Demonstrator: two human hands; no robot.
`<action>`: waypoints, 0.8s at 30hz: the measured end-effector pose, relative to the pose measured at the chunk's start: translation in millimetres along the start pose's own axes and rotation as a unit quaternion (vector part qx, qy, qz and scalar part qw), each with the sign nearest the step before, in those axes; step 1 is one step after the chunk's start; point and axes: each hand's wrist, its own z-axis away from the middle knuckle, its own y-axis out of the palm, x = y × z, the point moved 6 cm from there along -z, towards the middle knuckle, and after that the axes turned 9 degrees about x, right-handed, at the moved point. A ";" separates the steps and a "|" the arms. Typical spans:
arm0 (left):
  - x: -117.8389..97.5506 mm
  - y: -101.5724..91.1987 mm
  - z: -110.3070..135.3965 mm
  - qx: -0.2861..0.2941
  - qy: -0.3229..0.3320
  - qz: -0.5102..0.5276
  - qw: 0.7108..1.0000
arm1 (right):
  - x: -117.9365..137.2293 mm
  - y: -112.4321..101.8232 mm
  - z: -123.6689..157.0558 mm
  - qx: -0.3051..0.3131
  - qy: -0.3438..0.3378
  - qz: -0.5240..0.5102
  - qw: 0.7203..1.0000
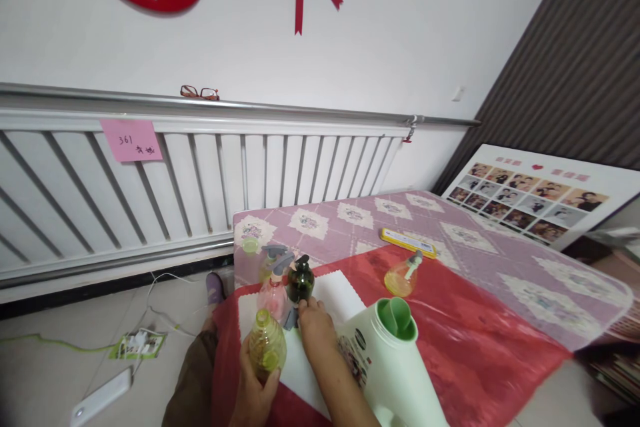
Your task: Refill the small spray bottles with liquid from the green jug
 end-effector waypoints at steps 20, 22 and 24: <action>-0.6 -3.5 -2.1 0.051 -0.025 -0.001 0.998 | -11.9 -111.7 62.8 -0.313 -0.118 -0.406 0.850; -1.0 -2.2 -1.9 0.060 -0.027 -0.005 0.998 | -11.3 -125.2 72.9 -0.320 -0.143 -0.537 0.767; -0.9 -0.8 -1.9 0.065 -0.024 -0.007 0.998 | -7.6 -134.1 78.4 -0.310 -0.160 -0.612 0.709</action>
